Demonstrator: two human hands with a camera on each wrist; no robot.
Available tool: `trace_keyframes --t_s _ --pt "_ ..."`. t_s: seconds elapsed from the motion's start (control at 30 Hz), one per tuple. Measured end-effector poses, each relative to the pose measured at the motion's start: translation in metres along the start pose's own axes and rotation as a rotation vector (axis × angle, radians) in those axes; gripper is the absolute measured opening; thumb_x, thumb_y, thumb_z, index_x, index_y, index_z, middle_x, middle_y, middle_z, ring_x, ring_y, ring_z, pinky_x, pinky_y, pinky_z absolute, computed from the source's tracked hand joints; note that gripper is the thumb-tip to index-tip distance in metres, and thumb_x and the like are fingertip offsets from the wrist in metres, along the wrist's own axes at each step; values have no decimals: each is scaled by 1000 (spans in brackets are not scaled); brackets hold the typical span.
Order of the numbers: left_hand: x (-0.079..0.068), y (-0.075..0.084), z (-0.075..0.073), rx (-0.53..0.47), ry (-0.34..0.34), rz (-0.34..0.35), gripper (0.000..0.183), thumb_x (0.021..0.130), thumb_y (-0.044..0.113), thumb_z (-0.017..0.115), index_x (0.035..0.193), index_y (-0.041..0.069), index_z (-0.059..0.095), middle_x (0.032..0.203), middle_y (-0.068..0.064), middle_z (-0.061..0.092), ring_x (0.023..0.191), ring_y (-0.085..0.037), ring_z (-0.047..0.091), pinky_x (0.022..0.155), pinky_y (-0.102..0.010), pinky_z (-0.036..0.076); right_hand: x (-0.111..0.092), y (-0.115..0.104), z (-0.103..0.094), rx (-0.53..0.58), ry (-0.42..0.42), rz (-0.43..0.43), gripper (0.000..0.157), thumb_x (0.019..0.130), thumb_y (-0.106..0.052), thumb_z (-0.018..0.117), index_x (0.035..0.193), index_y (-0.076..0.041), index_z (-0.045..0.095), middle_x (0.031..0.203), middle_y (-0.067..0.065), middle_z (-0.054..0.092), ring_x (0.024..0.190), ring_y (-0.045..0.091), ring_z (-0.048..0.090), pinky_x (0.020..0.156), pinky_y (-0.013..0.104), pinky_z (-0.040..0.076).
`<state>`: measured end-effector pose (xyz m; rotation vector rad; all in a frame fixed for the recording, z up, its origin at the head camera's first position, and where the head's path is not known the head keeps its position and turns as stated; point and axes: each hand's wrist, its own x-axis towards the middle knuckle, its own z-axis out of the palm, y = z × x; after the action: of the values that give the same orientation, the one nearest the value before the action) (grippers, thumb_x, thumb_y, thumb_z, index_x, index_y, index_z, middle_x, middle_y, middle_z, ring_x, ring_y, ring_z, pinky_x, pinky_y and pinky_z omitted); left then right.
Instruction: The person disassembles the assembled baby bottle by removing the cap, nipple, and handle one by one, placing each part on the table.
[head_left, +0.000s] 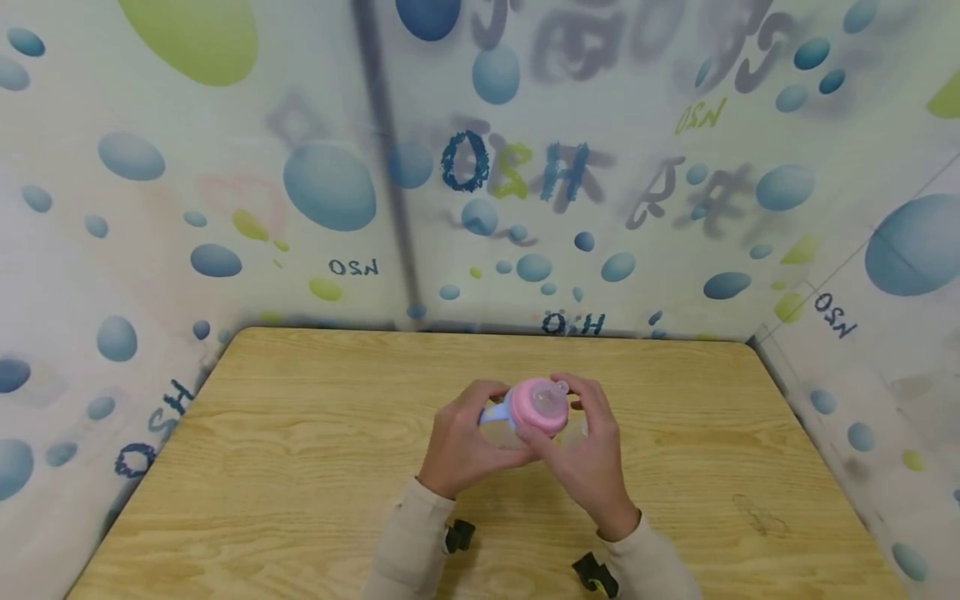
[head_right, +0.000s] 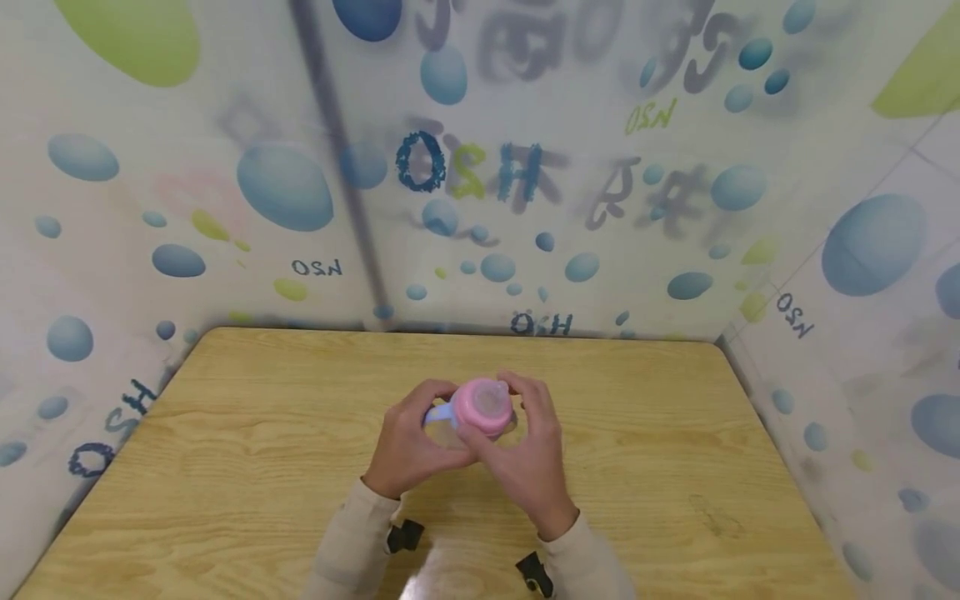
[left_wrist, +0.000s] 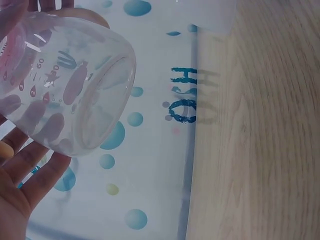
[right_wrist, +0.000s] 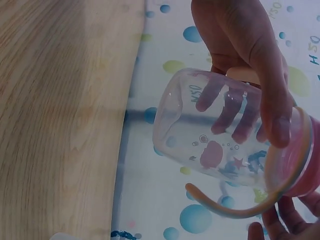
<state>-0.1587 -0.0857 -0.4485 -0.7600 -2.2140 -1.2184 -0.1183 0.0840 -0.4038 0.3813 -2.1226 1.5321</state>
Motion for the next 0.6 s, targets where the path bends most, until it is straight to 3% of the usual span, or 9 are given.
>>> trace_keyframes --t_s 0.17,0.27,0.6 --pt "0 0 0 18 17 24 65 65 48 91 111 13 61 102 2 67 82 -11 61 68 -26 54 -1 1 6 -20 34 63 62 66 -5 91 120 -3 62 113 8 62 103 17 52 90 37 36" --pt "0 0 0 25 19 27 65 64 46 91 111 12 61 101 1 67 82 -11 62 68 -26 55 -3 13 8 -40 53 54 64 66 -11 94 122 -8 63 115 3 62 104 17 52 90 38 36" --pt "1 1 1 22 12 28 65 64 45 92 110 13 61 101 2 66 83 -11 62 69 -27 56 -3 12 4 -46 38 50 57 71 -16 91 121 -12 63 114 -1 62 102 15 53 88 36 35"
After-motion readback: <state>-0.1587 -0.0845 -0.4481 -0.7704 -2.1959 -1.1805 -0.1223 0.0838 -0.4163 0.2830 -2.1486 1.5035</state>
